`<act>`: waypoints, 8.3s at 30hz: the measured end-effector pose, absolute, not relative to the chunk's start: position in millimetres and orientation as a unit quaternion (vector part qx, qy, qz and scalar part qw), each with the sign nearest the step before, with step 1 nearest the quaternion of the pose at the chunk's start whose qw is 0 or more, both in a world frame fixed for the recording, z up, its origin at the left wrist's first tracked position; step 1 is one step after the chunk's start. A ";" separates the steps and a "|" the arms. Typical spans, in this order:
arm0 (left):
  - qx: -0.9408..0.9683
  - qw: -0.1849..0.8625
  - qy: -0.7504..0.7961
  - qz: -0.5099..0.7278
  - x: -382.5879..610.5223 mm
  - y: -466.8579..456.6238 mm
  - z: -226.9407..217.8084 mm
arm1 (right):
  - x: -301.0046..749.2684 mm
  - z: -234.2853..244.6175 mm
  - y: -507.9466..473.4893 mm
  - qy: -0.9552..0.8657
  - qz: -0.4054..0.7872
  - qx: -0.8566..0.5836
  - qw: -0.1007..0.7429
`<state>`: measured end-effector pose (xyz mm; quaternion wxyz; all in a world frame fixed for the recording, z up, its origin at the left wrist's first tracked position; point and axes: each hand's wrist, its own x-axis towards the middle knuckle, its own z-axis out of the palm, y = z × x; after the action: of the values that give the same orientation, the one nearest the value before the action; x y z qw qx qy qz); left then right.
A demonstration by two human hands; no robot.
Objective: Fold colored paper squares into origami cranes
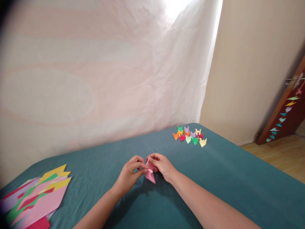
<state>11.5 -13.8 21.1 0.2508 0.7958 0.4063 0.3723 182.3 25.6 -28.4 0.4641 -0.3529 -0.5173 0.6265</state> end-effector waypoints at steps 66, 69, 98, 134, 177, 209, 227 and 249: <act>0.464 0.721 0.393 0.332 -2.0 -11.6 21.9 | 180.1 4.5 4.9 -0.703 0.474 -0.313 0.428; 0.509 0.644 0.431 0.374 -7.0 -7.5 26.7 | 181.5 1.8 8.7 -0.654 0.508 -0.347 0.439; 0.620 0.446 0.498 0.410 0.0 -3.7 24.6 | 176.8 1.5 5.2 -0.578 0.595 -0.332 0.449; 0.573 0.516 0.475 0.423 -1.9 -4.0 25.3 | 171.4 7.3 2.3 -0.610 0.556 -0.326 0.461; 0.607 0.507 0.488 0.370 2.7 -8.8 29.8 | 175.5 8.8 -0.8 -0.671 0.443 -0.397 0.442; 0.760 0.354 0.480 0.257 -0.5 -16.4 42.3 | 173.9 8.3 -4.2 -0.684 0.425 -0.410 0.427; 0.750 0.346 0.494 0.272 -5.3 -13.8 44.4 | 175.2 7.9 0.7 -0.659 0.497 -0.377 0.420; 0.676 0.470 0.478 0.306 -5.8 -11.7 41.0 | 175.8 16.1 -3.9 -0.659 0.479 -0.378 0.440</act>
<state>-5.8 -11.7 41.0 0.4699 0.6759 0.4784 0.3058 175.8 -3.9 16.1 0.4400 -0.3778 -0.6588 0.4792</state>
